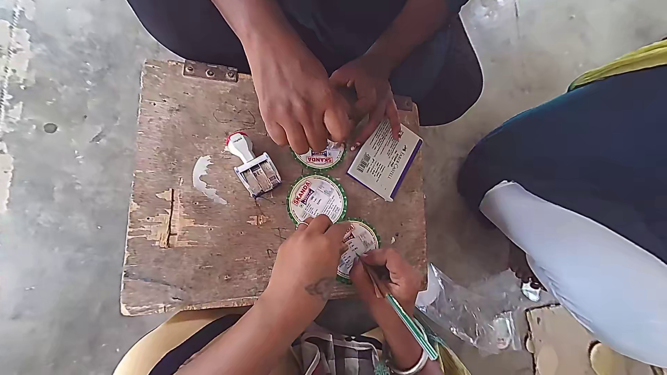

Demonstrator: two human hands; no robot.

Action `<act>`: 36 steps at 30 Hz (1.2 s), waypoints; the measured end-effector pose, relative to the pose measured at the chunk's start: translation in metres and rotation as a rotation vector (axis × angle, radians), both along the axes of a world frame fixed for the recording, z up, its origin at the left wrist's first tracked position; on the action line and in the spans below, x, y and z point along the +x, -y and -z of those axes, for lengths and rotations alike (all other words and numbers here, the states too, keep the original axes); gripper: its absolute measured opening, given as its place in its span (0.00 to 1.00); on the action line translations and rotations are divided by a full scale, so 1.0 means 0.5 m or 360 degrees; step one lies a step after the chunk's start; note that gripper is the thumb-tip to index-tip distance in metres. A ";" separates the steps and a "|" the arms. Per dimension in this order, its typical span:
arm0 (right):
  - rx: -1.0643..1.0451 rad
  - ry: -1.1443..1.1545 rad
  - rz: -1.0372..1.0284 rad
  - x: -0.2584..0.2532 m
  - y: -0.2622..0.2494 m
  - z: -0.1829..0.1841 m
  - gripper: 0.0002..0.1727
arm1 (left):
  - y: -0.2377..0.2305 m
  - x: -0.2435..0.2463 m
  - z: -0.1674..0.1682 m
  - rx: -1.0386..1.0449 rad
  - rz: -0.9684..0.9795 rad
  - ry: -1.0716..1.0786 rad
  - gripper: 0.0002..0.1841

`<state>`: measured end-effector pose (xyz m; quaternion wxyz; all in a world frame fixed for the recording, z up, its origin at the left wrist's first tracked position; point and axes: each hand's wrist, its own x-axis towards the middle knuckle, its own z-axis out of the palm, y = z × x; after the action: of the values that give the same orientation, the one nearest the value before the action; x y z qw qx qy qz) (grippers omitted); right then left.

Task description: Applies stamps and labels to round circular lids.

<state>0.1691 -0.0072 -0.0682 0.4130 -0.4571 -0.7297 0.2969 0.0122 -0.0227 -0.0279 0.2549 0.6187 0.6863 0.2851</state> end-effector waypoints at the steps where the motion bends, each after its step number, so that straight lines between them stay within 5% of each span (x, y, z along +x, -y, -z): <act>1: -0.0006 -0.0032 0.0009 -0.001 -0.001 -0.001 0.06 | -0.001 -0.001 -0.001 -0.0003 0.0000 0.0004 0.11; 36: -0.0106 -0.0083 0.0018 -0.007 -0.019 -0.008 0.03 | 0.001 -0.006 -0.001 -0.0038 -0.0029 0.0046 0.12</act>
<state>0.1658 0.0024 -0.0641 0.4179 -0.4668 -0.7059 0.3305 0.0090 -0.0232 -0.0272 0.2696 0.6052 0.6915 0.2881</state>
